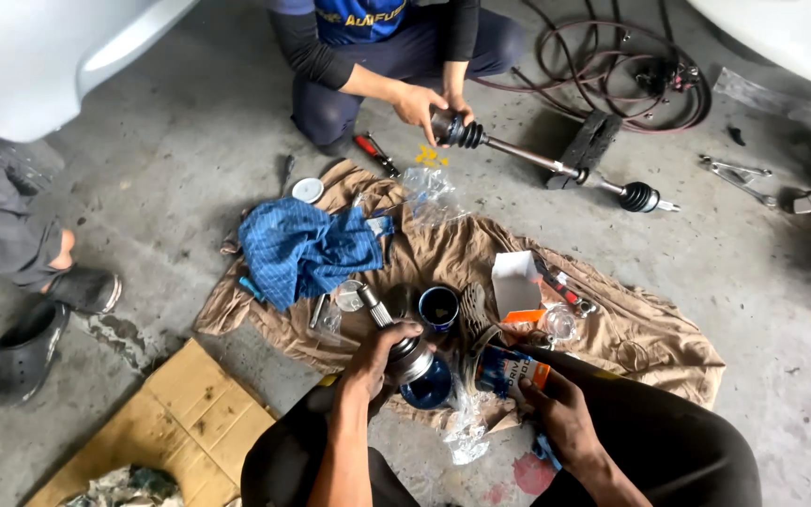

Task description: The person sits on the workshop floor and packs grease into a disassembled CV joint, scooping grease from a tub and a packet and pressing it into the joint assembly. A coworker nearby works on the axle shaft with its rubber boot.

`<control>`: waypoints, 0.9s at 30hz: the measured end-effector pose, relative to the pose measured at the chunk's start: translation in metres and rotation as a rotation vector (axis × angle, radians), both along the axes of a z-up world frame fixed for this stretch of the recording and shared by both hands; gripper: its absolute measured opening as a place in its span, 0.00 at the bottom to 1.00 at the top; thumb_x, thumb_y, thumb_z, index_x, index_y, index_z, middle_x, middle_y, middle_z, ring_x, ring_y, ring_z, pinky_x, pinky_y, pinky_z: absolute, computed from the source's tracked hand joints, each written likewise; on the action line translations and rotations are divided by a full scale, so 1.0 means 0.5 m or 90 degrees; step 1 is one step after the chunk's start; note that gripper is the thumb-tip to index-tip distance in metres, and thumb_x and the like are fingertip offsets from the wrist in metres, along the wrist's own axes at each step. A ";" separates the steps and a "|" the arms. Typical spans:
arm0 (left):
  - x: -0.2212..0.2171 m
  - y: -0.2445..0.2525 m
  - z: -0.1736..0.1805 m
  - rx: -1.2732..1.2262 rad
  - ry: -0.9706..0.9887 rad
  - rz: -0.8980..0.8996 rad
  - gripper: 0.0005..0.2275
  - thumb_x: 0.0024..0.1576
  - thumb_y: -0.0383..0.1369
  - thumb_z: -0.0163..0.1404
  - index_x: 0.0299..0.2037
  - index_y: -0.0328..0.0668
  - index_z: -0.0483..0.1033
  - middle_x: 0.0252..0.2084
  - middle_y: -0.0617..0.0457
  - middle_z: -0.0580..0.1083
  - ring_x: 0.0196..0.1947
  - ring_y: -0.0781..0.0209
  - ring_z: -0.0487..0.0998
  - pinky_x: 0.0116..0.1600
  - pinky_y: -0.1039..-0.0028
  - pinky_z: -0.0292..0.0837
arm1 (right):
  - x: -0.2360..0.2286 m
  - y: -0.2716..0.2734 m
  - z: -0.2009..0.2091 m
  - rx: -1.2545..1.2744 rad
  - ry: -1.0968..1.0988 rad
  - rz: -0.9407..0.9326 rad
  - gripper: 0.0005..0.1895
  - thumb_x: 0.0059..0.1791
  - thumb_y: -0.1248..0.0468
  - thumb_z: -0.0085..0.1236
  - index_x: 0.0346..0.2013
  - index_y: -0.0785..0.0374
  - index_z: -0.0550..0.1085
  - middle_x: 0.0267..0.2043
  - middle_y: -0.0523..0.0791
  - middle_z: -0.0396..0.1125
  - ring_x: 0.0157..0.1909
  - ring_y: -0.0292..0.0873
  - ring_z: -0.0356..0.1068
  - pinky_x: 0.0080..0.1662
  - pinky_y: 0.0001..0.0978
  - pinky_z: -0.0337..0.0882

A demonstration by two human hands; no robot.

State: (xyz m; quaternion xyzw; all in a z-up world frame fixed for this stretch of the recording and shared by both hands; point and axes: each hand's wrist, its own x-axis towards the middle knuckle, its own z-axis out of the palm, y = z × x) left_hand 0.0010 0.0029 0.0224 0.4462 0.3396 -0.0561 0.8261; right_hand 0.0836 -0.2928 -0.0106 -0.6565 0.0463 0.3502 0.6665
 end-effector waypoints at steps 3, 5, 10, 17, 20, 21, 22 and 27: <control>-0.008 0.004 -0.006 0.026 -0.003 0.008 0.16 0.46 0.42 0.57 0.40 0.41 0.76 0.34 0.40 0.83 0.32 0.55 0.85 0.40 0.67 0.82 | -0.001 0.004 0.003 0.024 0.031 0.013 0.25 0.49 0.62 0.59 0.57 0.74 0.73 0.45 0.51 0.75 0.44 0.41 0.73 0.48 0.34 0.74; -0.011 0.003 -0.011 0.027 -0.016 0.018 0.17 0.46 0.42 0.58 0.40 0.41 0.76 0.35 0.40 0.83 0.33 0.54 0.85 0.41 0.67 0.82 | 0.002 0.001 -0.004 0.031 0.070 0.001 0.26 0.48 0.62 0.59 0.57 0.74 0.72 0.45 0.52 0.75 0.43 0.42 0.74 0.48 0.36 0.74; -0.023 -0.001 -0.034 0.009 -0.042 0.030 0.18 0.47 0.41 0.58 0.42 0.38 0.77 0.36 0.40 0.83 0.34 0.55 0.86 0.44 0.68 0.82 | 0.008 -0.018 -0.050 0.025 0.085 -0.021 0.24 0.49 0.64 0.58 0.57 0.76 0.72 0.46 0.54 0.74 0.43 0.44 0.73 0.47 0.38 0.74; -0.031 -0.017 0.001 0.033 0.012 0.012 0.21 0.46 0.41 0.57 0.48 0.41 0.74 0.35 0.42 0.83 0.32 0.57 0.84 0.42 0.66 0.80 | 0.006 -0.001 -0.003 0.044 0.111 -0.027 0.23 0.49 0.64 0.56 0.56 0.75 0.72 0.46 0.54 0.75 0.45 0.44 0.74 0.48 0.39 0.75; -0.032 -0.021 -0.010 0.034 -0.018 0.016 0.22 0.46 0.41 0.58 0.49 0.38 0.73 0.36 0.40 0.83 0.34 0.58 0.85 0.46 0.68 0.81 | 0.009 -0.004 -0.015 0.043 0.103 -0.018 0.23 0.49 0.64 0.56 0.57 0.75 0.72 0.46 0.54 0.74 0.44 0.44 0.74 0.48 0.38 0.75; -0.033 -0.021 -0.011 0.035 -0.027 0.014 0.22 0.47 0.42 0.58 0.49 0.36 0.73 0.36 0.40 0.83 0.34 0.58 0.85 0.45 0.69 0.80 | 0.010 -0.005 -0.022 0.037 0.097 -0.022 0.23 0.49 0.64 0.56 0.57 0.76 0.72 0.46 0.54 0.74 0.44 0.44 0.74 0.48 0.37 0.75; -0.033 -0.021 -0.012 0.035 -0.036 0.013 0.23 0.48 0.42 0.58 0.49 0.34 0.73 0.36 0.40 0.83 0.34 0.58 0.84 0.45 0.69 0.80 | 0.011 -0.006 -0.029 0.032 0.091 -0.025 0.23 0.50 0.64 0.56 0.57 0.76 0.72 0.46 0.54 0.75 0.45 0.44 0.74 0.48 0.36 0.75; -0.024 -0.022 -0.012 0.019 -0.027 0.014 0.22 0.47 0.40 0.58 0.49 0.36 0.73 0.36 0.39 0.82 0.34 0.56 0.84 0.45 0.68 0.80 | 0.012 -0.006 0.000 0.074 0.139 -0.063 0.24 0.50 0.65 0.55 0.58 0.75 0.70 0.46 0.55 0.74 0.43 0.45 0.74 0.46 0.40 0.76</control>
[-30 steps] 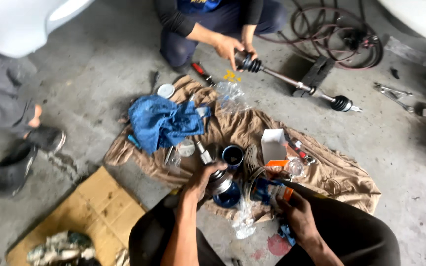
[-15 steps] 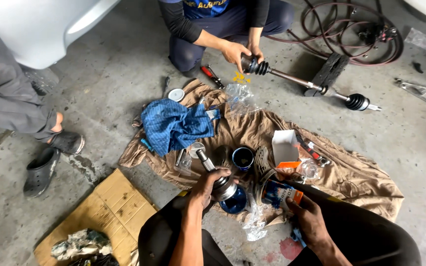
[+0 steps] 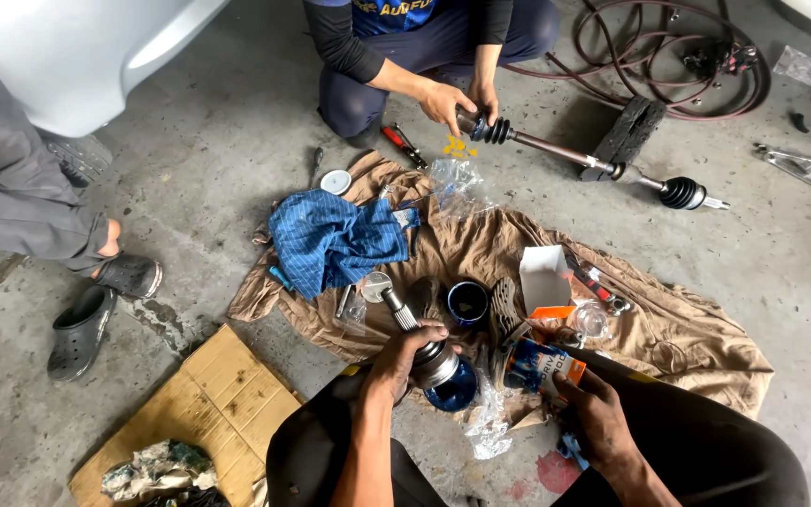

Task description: The person sits on the workshop floor and packs grease into a disassembled CV joint, scooping grease from a tub and a packet and pressing it into the joint assembly. A coworker nearby works on the axle shaft with its rubber boot.

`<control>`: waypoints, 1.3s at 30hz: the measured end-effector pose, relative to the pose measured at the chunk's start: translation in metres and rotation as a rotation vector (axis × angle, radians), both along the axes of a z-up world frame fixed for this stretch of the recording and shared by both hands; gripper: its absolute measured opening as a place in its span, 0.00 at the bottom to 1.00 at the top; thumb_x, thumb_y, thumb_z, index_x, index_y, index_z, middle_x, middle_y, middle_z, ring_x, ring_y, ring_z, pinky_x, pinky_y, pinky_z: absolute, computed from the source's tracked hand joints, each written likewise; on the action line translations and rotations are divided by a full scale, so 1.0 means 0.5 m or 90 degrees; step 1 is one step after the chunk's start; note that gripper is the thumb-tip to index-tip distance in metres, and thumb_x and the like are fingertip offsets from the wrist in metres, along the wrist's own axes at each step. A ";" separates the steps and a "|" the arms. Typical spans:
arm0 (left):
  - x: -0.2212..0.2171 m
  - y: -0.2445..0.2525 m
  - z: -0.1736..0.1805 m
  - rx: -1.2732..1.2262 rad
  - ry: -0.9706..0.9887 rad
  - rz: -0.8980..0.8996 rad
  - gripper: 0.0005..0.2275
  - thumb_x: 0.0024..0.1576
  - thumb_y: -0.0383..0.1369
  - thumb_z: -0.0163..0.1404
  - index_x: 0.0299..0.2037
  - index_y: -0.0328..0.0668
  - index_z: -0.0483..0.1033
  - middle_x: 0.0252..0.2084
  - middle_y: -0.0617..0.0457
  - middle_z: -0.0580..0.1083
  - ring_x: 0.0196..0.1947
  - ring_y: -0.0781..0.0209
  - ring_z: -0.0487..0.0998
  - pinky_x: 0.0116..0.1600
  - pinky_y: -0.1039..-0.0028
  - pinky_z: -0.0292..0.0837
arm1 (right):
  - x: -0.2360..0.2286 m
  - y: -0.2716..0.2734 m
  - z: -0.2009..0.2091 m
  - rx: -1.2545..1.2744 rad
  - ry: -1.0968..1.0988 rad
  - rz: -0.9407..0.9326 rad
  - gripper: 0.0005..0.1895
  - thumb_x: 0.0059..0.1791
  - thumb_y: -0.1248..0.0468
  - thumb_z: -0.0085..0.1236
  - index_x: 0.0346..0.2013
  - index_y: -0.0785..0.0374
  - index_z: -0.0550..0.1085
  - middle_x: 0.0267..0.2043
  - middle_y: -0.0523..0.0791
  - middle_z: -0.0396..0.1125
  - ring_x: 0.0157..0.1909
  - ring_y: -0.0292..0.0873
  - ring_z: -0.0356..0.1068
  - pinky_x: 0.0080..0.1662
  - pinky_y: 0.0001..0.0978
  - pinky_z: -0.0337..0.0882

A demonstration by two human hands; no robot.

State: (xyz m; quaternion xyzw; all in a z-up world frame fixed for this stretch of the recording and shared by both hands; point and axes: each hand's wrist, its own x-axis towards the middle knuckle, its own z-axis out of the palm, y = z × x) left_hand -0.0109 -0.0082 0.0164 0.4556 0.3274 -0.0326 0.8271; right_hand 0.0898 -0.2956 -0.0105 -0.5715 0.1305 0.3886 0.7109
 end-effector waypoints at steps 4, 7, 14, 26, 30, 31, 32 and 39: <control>0.001 -0.001 0.009 0.026 0.018 -0.002 0.21 0.47 0.40 0.57 0.49 0.37 0.74 0.35 0.39 0.83 0.34 0.55 0.85 0.44 0.68 0.81 | 0.000 0.002 0.008 0.026 0.006 -0.011 0.24 0.50 0.64 0.54 0.59 0.75 0.69 0.46 0.54 0.73 0.43 0.46 0.74 0.47 0.40 0.76; -0.002 0.001 0.006 0.028 0.020 -0.005 0.22 0.47 0.40 0.57 0.50 0.37 0.73 0.36 0.39 0.83 0.35 0.55 0.86 0.46 0.69 0.82 | 0.001 0.001 -0.002 0.012 0.009 -0.015 0.24 0.50 0.65 0.54 0.59 0.74 0.69 0.47 0.53 0.73 0.44 0.44 0.74 0.48 0.40 0.76; -0.009 0.007 -0.027 0.032 0.031 -0.003 0.22 0.47 0.42 0.56 0.49 0.38 0.75 0.37 0.42 0.83 0.34 0.57 0.84 0.45 0.69 0.79 | 0.074 0.005 -0.027 -0.069 0.005 -0.011 0.20 0.49 0.65 0.56 0.55 0.70 0.72 0.44 0.53 0.74 0.41 0.43 0.74 0.45 0.37 0.76; 0.000 -0.013 -0.002 0.081 0.062 -0.032 0.26 0.42 0.42 0.61 0.51 0.39 0.74 0.38 0.45 0.82 0.42 0.53 0.83 0.57 0.64 0.73 | 0.280 0.343 -0.255 -0.531 -0.584 0.505 0.13 0.51 0.67 0.49 0.47 0.57 0.78 0.40 0.50 0.77 0.37 0.49 0.78 0.42 0.41 0.79; -0.011 -0.007 -0.013 0.029 0.043 -0.004 0.27 0.43 0.40 0.61 0.51 0.33 0.72 0.37 0.42 0.83 0.43 0.53 0.84 0.57 0.64 0.73 | 0.274 0.391 -0.319 -0.611 -0.541 0.540 0.16 0.47 0.66 0.55 0.48 0.51 0.79 0.46 0.52 0.75 0.47 0.55 0.76 0.48 0.46 0.76; -0.015 -0.004 -0.013 0.018 0.055 0.004 0.27 0.43 0.39 0.60 0.52 0.32 0.72 0.38 0.40 0.83 0.44 0.54 0.84 0.57 0.66 0.71 | 0.269 0.399 -0.330 -0.640 -0.529 0.558 0.16 0.48 0.64 0.56 0.49 0.49 0.79 0.46 0.54 0.74 0.49 0.57 0.74 0.50 0.49 0.74; -0.014 0.001 -0.015 0.015 0.064 0.006 0.27 0.43 0.39 0.60 0.52 0.32 0.72 0.38 0.40 0.83 0.44 0.54 0.84 0.57 0.66 0.71 | 0.274 0.401 -0.366 -0.637 -0.522 0.566 0.16 0.48 0.64 0.56 0.49 0.49 0.79 0.46 0.54 0.74 0.49 0.57 0.74 0.50 0.49 0.74; -0.006 0.017 -0.013 -0.005 0.080 0.020 0.26 0.44 0.38 0.58 0.53 0.33 0.73 0.39 0.39 0.83 0.43 0.52 0.84 0.55 0.64 0.74 | 0.279 0.407 -0.522 -0.717 -0.557 0.727 0.14 0.47 0.63 0.60 0.46 0.59 0.80 0.45 0.55 0.76 0.47 0.53 0.79 0.47 0.44 0.79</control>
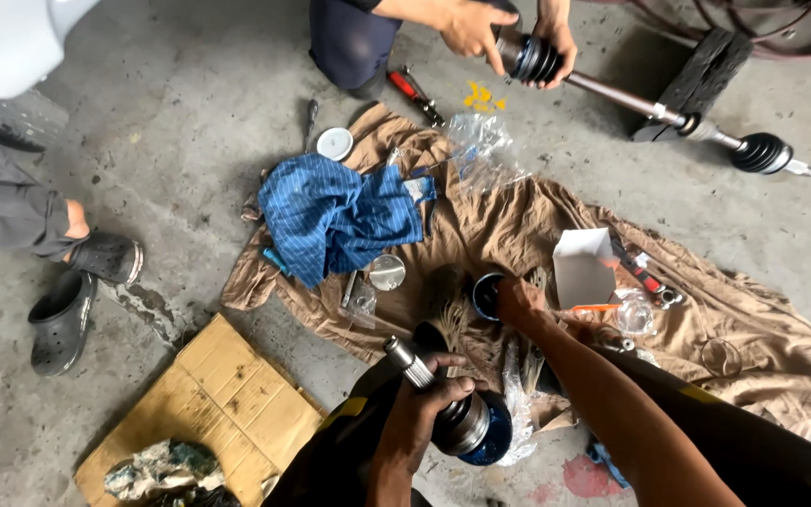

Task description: The person sits on the workshop floor and packs grease into a disassembled CV joint, scooping grease from a tub and a packet and pressing it into the joint assembly. A coworker nearby works on the axle shaft with its rubber boot.

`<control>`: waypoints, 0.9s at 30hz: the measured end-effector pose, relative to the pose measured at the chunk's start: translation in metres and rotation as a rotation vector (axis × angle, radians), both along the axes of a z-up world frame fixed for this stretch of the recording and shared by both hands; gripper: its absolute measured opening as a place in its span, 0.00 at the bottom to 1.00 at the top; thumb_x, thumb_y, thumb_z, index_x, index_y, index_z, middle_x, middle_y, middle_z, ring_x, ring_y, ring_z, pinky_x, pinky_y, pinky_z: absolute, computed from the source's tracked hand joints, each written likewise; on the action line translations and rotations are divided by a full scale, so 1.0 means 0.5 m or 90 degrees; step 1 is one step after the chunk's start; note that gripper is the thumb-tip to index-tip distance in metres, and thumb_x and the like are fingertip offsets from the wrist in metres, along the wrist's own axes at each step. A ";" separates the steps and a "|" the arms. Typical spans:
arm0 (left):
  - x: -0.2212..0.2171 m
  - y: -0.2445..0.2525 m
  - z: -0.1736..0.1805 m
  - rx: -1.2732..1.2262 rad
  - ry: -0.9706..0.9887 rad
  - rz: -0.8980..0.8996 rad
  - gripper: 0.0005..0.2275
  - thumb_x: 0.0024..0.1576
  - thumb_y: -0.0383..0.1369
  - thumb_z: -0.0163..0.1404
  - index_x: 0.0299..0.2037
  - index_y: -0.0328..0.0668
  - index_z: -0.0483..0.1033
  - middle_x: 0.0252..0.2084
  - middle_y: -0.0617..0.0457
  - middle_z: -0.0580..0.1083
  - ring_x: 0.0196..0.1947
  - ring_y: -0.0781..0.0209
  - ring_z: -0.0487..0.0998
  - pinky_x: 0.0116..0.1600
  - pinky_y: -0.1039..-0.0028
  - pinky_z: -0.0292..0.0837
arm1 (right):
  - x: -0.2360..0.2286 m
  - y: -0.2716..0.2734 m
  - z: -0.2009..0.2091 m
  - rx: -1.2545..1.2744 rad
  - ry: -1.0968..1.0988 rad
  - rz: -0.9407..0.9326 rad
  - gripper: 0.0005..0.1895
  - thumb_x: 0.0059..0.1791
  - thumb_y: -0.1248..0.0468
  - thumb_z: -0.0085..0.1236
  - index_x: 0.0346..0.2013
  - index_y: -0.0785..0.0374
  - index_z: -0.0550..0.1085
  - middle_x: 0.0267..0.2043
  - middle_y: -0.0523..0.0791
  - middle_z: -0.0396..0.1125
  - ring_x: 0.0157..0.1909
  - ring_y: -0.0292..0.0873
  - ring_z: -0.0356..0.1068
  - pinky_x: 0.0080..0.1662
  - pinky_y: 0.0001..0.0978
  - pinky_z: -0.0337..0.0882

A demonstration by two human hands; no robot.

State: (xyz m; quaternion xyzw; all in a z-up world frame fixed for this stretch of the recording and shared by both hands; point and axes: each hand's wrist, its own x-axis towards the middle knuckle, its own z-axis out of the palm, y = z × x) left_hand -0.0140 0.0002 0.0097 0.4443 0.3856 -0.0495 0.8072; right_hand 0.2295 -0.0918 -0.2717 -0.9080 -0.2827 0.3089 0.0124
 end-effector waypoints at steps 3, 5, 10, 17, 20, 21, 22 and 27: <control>0.001 -0.009 0.002 -0.018 -0.010 0.003 0.24 0.46 0.36 0.58 0.53 0.33 0.73 0.40 0.38 0.83 0.46 0.52 0.84 0.57 0.64 0.74 | -0.010 0.005 0.034 -0.005 0.015 -0.076 0.14 0.47 0.60 0.62 0.44 0.64 0.80 0.44 0.56 0.76 0.45 0.52 0.79 0.46 0.43 0.79; 0.001 -0.017 0.000 -0.029 -0.013 0.003 0.23 0.47 0.35 0.58 0.53 0.32 0.72 0.41 0.38 0.83 0.47 0.51 0.85 0.58 0.63 0.74 | -0.013 0.004 0.046 0.007 0.024 -0.144 0.15 0.46 0.59 0.63 0.43 0.65 0.80 0.43 0.57 0.76 0.44 0.53 0.79 0.45 0.43 0.79; 0.003 -0.029 0.011 0.009 -0.007 -0.020 0.23 0.48 0.35 0.59 0.53 0.32 0.72 0.42 0.39 0.83 0.48 0.53 0.84 0.61 0.64 0.72 | -0.034 -0.028 0.015 0.064 0.082 -0.387 0.15 0.43 0.61 0.64 0.38 0.69 0.80 0.38 0.57 0.75 0.39 0.52 0.77 0.40 0.43 0.77; -0.002 -0.028 0.017 0.015 -0.015 -0.009 0.23 0.49 0.34 0.57 0.54 0.31 0.72 0.42 0.37 0.83 0.49 0.54 0.84 0.61 0.65 0.70 | -0.062 -0.047 -0.087 0.215 0.269 -0.624 0.10 0.45 0.68 0.61 0.31 0.76 0.78 0.29 0.54 0.75 0.26 0.46 0.74 0.28 0.38 0.72; -0.004 -0.031 0.015 0.022 -0.013 -0.004 0.23 0.49 0.35 0.57 0.53 0.30 0.72 0.42 0.37 0.82 0.50 0.54 0.84 0.61 0.65 0.70 | -0.046 -0.068 -0.197 0.294 0.400 -0.761 0.09 0.45 0.65 0.62 0.32 0.72 0.77 0.26 0.53 0.73 0.23 0.46 0.71 0.25 0.38 0.66; -0.004 -0.031 0.014 0.017 -0.012 -0.007 0.23 0.49 0.35 0.57 0.54 0.31 0.72 0.42 0.36 0.82 0.49 0.54 0.84 0.61 0.65 0.69 | -0.043 -0.078 -0.210 0.275 0.371 -0.668 0.11 0.46 0.62 0.61 0.34 0.71 0.77 0.27 0.54 0.74 0.26 0.48 0.72 0.27 0.39 0.67; -0.004 -0.030 0.013 0.012 -0.011 -0.011 0.24 0.48 0.35 0.57 0.54 0.32 0.72 0.42 0.36 0.83 0.49 0.53 0.83 0.61 0.66 0.69 | -0.039 -0.087 -0.223 0.256 0.342 -0.576 0.14 0.47 0.59 0.61 0.35 0.70 0.78 0.28 0.54 0.74 0.28 0.49 0.73 0.30 0.40 0.68; -0.004 -0.030 0.007 -0.005 -0.032 0.002 0.24 0.48 0.35 0.57 0.53 0.30 0.71 0.42 0.37 0.82 0.49 0.52 0.84 0.61 0.65 0.70 | -0.019 -0.010 0.087 0.033 0.066 -0.124 0.17 0.50 0.57 0.56 0.54 0.52 0.76 0.43 0.54 0.74 0.44 0.54 0.75 0.43 0.47 0.75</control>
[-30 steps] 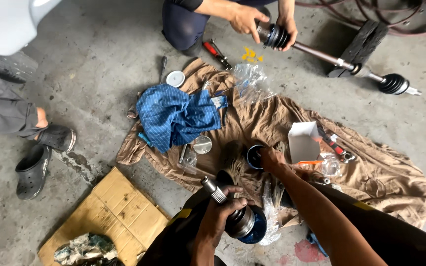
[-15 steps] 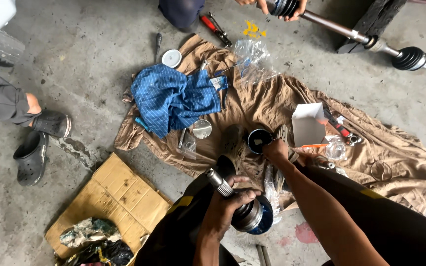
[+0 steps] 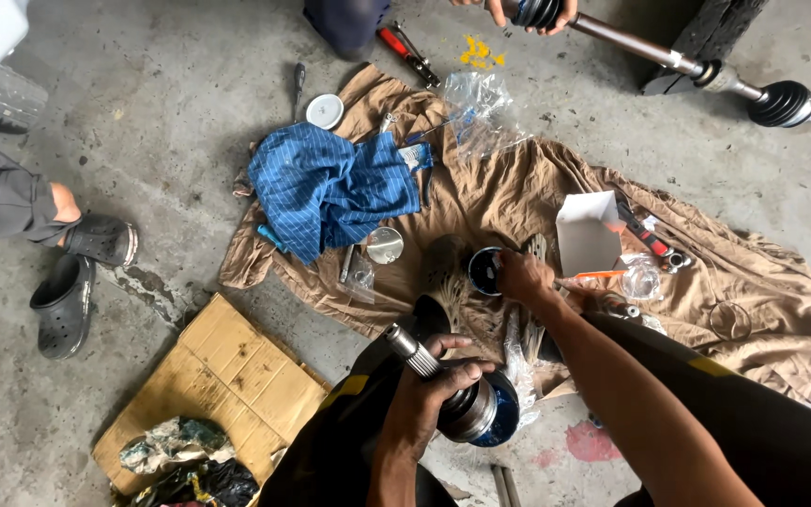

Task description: The person sits on the workshop floor and packs grease into a disassembled CV joint, scooping grease from a tub and a packet and pressing it into the joint assembly. A coworker nearby works on the axle shaft with its rubber boot.

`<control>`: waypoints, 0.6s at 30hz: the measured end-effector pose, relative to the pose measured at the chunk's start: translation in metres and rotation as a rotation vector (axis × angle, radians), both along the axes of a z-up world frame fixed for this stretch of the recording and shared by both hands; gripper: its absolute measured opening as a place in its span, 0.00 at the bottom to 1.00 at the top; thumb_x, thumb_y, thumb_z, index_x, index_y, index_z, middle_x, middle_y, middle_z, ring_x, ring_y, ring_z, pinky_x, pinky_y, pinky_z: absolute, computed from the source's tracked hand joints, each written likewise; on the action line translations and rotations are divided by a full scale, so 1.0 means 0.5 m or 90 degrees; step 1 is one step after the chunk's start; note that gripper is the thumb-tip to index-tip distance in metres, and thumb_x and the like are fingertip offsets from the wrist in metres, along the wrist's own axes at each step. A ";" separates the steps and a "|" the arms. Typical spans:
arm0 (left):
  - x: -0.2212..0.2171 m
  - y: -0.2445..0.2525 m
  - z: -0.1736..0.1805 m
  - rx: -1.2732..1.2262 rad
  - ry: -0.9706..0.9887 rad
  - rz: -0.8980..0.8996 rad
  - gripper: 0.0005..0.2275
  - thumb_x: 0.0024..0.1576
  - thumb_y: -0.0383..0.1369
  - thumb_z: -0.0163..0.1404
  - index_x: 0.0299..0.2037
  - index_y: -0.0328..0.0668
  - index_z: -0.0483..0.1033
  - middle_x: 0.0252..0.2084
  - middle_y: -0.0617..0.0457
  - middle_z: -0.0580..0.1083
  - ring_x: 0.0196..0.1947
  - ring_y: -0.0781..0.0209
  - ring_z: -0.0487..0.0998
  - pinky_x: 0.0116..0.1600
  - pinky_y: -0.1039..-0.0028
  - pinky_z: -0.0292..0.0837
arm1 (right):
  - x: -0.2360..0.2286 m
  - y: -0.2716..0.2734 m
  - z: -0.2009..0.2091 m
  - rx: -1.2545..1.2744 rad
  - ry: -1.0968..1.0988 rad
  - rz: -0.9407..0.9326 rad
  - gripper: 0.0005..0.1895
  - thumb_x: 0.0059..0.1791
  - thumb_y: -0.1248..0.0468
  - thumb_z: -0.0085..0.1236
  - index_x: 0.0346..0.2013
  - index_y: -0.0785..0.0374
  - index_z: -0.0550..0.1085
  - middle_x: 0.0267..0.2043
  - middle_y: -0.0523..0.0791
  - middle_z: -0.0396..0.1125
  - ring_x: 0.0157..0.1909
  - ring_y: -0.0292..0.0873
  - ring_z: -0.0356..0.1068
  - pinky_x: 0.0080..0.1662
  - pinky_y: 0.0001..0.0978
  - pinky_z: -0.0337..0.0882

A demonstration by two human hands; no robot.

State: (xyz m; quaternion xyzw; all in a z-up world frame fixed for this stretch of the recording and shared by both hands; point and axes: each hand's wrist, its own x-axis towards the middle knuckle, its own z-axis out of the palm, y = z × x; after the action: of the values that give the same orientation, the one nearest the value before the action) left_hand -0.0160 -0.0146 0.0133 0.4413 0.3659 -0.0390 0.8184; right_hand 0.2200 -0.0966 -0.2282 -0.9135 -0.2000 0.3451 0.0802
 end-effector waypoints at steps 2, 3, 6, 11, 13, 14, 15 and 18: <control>0.001 0.001 -0.002 -0.008 -0.008 0.007 0.24 0.48 0.35 0.57 0.53 0.30 0.71 0.42 0.37 0.82 0.50 0.51 0.84 0.61 0.65 0.70 | 0.010 0.017 0.012 -0.033 -0.024 0.068 0.21 0.49 0.57 0.57 0.58 0.48 0.74 0.46 0.53 0.74 0.48 0.54 0.75 0.46 0.48 0.76; 0.002 0.002 -0.001 0.003 0.002 0.001 0.24 0.48 0.35 0.58 0.53 0.31 0.72 0.42 0.37 0.83 0.49 0.51 0.83 0.61 0.65 0.70 | 0.017 0.020 -0.030 -0.022 -0.089 0.146 0.26 0.43 0.58 0.62 0.57 0.47 0.75 0.51 0.50 0.73 0.50 0.54 0.75 0.48 0.50 0.75; 0.006 0.003 0.006 0.017 0.025 -0.010 0.24 0.48 0.37 0.59 0.53 0.31 0.72 0.42 0.38 0.83 0.49 0.52 0.83 0.61 0.64 0.69 | 0.023 0.035 -0.073 -0.018 -0.177 0.270 0.28 0.38 0.60 0.67 0.54 0.47 0.77 0.57 0.47 0.72 0.53 0.53 0.74 0.51 0.50 0.74; 0.012 0.002 0.012 0.028 0.055 -0.019 0.25 0.47 0.39 0.60 0.54 0.32 0.73 0.42 0.39 0.83 0.49 0.52 0.84 0.61 0.62 0.69 | 0.017 0.045 -0.088 -0.091 -0.116 0.340 0.15 0.48 0.63 0.61 0.50 0.49 0.80 0.51 0.47 0.76 0.51 0.47 0.77 0.49 0.42 0.77; 0.014 0.002 0.016 0.020 0.065 -0.024 0.25 0.47 0.39 0.60 0.54 0.34 0.72 0.42 0.39 0.83 0.49 0.51 0.84 0.61 0.62 0.70 | 0.011 0.045 -0.096 -0.071 -0.140 0.364 0.12 0.50 0.63 0.58 0.48 0.51 0.81 0.53 0.48 0.74 0.50 0.49 0.77 0.46 0.42 0.78; 0.013 0.001 0.013 0.020 0.065 -0.024 0.25 0.47 0.39 0.60 0.54 0.34 0.72 0.42 0.39 0.83 0.49 0.51 0.84 0.61 0.62 0.70 | 0.006 0.049 -0.088 -0.070 -0.140 0.364 0.12 0.50 0.63 0.58 0.48 0.51 0.81 0.53 0.48 0.74 0.50 0.49 0.77 0.46 0.42 0.78; 0.011 0.000 0.010 0.020 0.059 -0.025 0.25 0.47 0.39 0.59 0.54 0.34 0.72 0.42 0.39 0.84 0.49 0.51 0.85 0.62 0.62 0.70 | 0.001 0.052 -0.079 -0.064 -0.152 0.382 0.11 0.50 0.63 0.58 0.46 0.51 0.81 0.53 0.49 0.73 0.50 0.50 0.76 0.46 0.42 0.78; 0.010 -0.002 0.006 0.017 0.053 -0.026 0.25 0.47 0.38 0.59 0.54 0.34 0.72 0.43 0.39 0.83 0.49 0.51 0.84 0.62 0.61 0.70 | -0.006 0.051 -0.071 -0.057 -0.167 0.437 0.10 0.49 0.63 0.58 0.44 0.50 0.82 0.52 0.50 0.72 0.51 0.51 0.76 0.47 0.42 0.78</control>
State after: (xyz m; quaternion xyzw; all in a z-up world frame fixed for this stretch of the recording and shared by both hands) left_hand -0.0109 -0.0158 0.0165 0.4577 0.3914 -0.0689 0.7954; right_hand 0.2170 -0.0711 -0.2640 -0.8323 -0.4881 0.2401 -0.1068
